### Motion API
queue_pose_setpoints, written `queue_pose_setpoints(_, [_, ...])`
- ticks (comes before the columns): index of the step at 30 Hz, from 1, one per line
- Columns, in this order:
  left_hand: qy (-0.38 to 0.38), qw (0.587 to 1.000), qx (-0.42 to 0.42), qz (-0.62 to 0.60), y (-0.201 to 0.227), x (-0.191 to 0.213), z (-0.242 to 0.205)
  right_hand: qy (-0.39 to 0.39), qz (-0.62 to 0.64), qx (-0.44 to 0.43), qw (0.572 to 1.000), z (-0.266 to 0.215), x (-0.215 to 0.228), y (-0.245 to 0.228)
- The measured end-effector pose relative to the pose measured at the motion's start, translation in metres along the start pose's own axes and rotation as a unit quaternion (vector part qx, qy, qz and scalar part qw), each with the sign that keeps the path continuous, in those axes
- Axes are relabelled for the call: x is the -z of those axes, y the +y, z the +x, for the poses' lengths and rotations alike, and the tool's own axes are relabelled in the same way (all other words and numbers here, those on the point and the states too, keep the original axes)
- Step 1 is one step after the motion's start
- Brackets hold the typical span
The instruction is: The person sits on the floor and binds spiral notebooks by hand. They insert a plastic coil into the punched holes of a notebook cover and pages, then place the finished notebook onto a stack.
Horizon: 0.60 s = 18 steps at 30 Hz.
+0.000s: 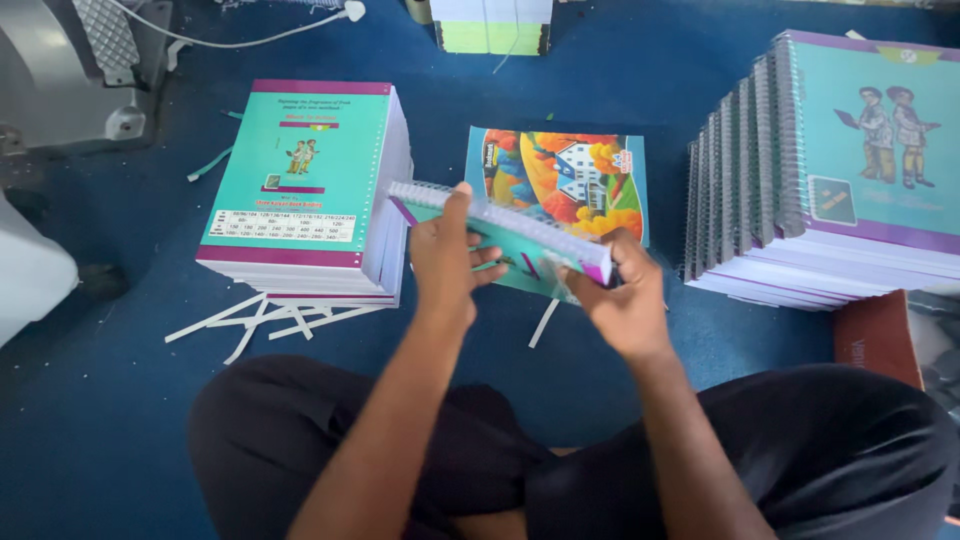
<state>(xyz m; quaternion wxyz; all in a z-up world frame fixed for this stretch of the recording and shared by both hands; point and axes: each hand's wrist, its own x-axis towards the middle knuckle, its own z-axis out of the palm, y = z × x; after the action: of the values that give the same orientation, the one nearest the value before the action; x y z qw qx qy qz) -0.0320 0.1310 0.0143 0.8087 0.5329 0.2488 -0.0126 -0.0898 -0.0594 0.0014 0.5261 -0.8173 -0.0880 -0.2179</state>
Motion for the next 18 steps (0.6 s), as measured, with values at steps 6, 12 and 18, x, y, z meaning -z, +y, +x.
queue_pose_setpoints(6, [-0.041,0.995,0.040,0.080,0.035,0.022,0.017,-0.004,-0.038,0.122,0.992,-0.009,-0.018,-0.023])
queue_pose_setpoints(12, [-0.117,0.981,-0.006,0.154,0.055,0.031,0.038,0.006,-0.064,0.185,0.981,-0.019,-0.029,-0.040])
queue_pose_setpoints(18, [-0.132,0.951,-0.097,0.263,0.082,0.021,0.020,0.039,-0.043,0.154,0.986,-0.045,-0.049,-0.051])
